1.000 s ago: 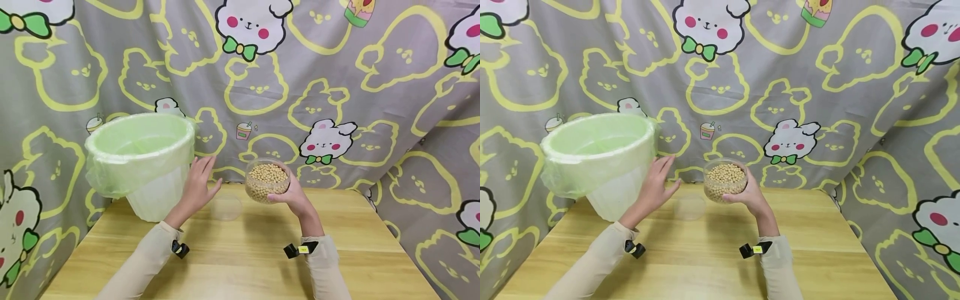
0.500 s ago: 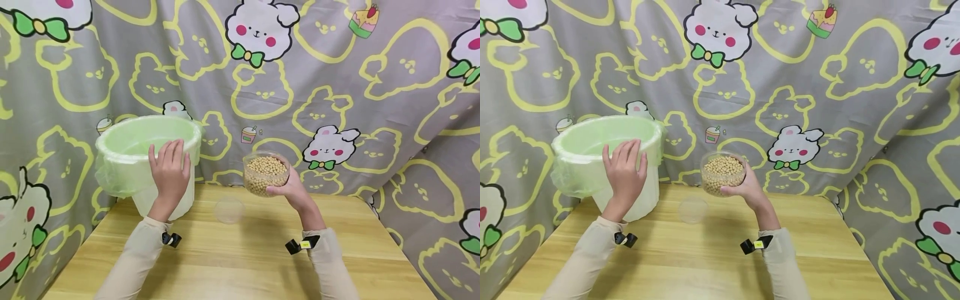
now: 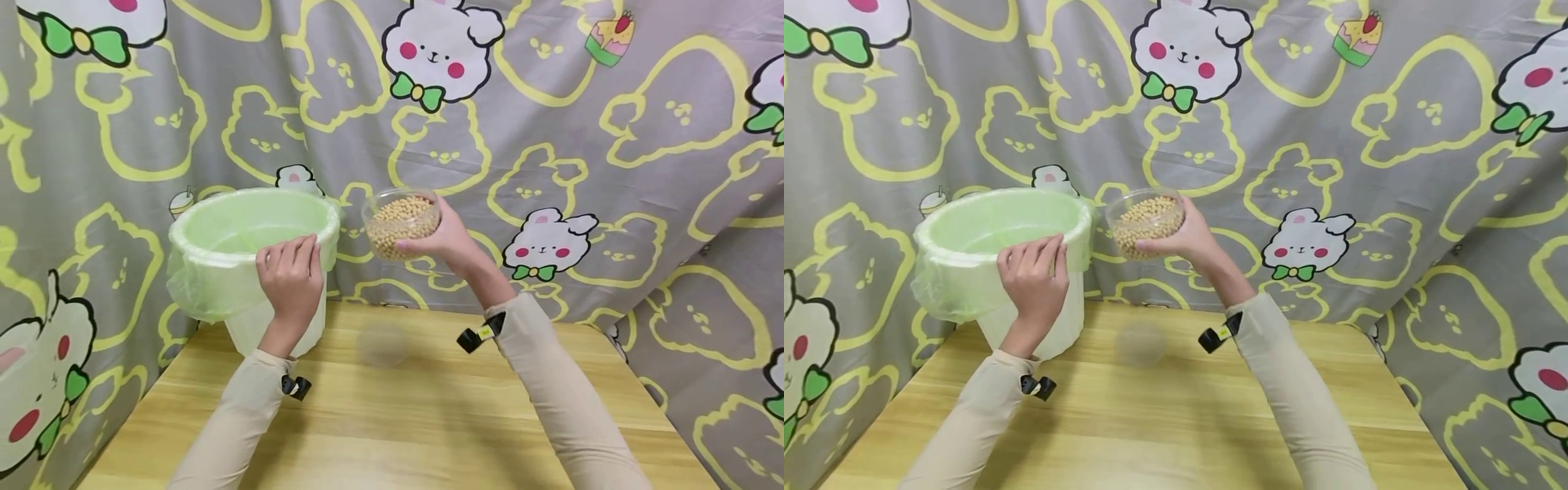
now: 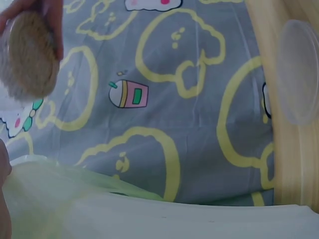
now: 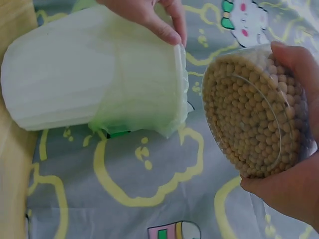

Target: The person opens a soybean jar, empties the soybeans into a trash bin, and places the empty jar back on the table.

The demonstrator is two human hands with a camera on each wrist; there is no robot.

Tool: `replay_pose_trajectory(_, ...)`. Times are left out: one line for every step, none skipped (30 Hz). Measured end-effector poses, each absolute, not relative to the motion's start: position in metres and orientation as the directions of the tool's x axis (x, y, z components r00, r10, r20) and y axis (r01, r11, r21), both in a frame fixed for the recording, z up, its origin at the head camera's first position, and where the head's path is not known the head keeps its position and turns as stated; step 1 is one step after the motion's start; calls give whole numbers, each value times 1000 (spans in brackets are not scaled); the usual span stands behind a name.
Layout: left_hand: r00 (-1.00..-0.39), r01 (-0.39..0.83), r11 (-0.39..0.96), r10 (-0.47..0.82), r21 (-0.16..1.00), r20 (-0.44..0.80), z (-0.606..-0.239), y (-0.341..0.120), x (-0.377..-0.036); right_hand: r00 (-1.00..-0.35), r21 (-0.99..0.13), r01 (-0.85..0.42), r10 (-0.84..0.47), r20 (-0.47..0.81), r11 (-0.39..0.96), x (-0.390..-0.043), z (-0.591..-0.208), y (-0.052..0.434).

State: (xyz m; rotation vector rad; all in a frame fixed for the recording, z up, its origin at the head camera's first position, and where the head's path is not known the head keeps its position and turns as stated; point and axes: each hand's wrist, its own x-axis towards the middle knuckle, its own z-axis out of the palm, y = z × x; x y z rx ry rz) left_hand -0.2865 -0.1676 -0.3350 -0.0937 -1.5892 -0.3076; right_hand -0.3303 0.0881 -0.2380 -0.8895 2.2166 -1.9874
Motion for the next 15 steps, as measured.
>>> replay_pose_trajectory(-46, 249, 958, -135, 142, 990, -335, -167, -287, -839, -920, -391, -426, 338, 40, -333, -233, 83)
replay_pose_trajectory(-46, 249, 957, -140, 147, 989, -334, -166, -287, -842, -916, -397, -422, 338, 58, -336, -228, 78)
replay_pose_trajectory(-44, 252, 955, -147, 153, 988, -333, -165, -288, -844, -913, -402, -417, 336, 77, -338, -223, 74)
replay_pose_trajectory(-42, 254, 954, -154, 160, 987, -333, -165, -288, -847, -906, -410, -410, 337, 104, -340, -219, 69)
replay_pose_trajectory(-39, 257, 952, -162, 167, 986, -332, -164, -289, -850, -900, -418, -406, 337, 127, -342, -215, 65)
replay_pose_trajectory(-35, 260, 950, -170, 174, 985, -332, -164, -290, -852, -894, -423, -402, 335, 150, -344, -211, 60)
replay_pose_trajectory(-33, 262, 948, -178, 181, 983, -331, -164, -290, -853, -885, -431, -399, 337, 174, -346, -208, 56)
replay_pose_trajectory(-32, 263, 946, -186, 187, 982, -331, -163, -290, -853, -877, -439, -397, 339, 196, -348, -204, 52)
replay_pose_trajectory(-29, 265, 945, -193, 194, 981, -331, -163, -291, -851, -865, -450, -399, 342, 219, -349, -202, 48)
replay_pose_trajectory(-28, 264, 944, -198, 198, 980, -331, -163, -291, -849, -851, -463, -399, 346, 248, -351, -199, 44)
replay_pose_trajectory(-27, 264, 943, -202, 202, 979, -331, -163, -291, -848, -838, -472, -400, 348, 273, -353, -197, 40)
replay_pose_trajectory(-27, 261, 944, -204, 204, 979, -331, -163, -292, -845, -823, -485, -402, 353, 296, -354, -195, 37)
replay_pose_trajectory(-28, 258, 944, -205, 205, 978, -331, -163, -292, -841, -801, -502, -402, 363, 326, -356, -193, 33)
replay_pose_trajectory(-29, 257, 944, -207, 207, 978, -332, -164, -292, -837, -780, -516, -402, 371, 353, -357, -191, 30)
replay_pose_trajectory(-30, 255, 944, -208, 209, 978, -333, -164, -292, -833, -759, -529, -402, 379, 380, -359, -189, 26)
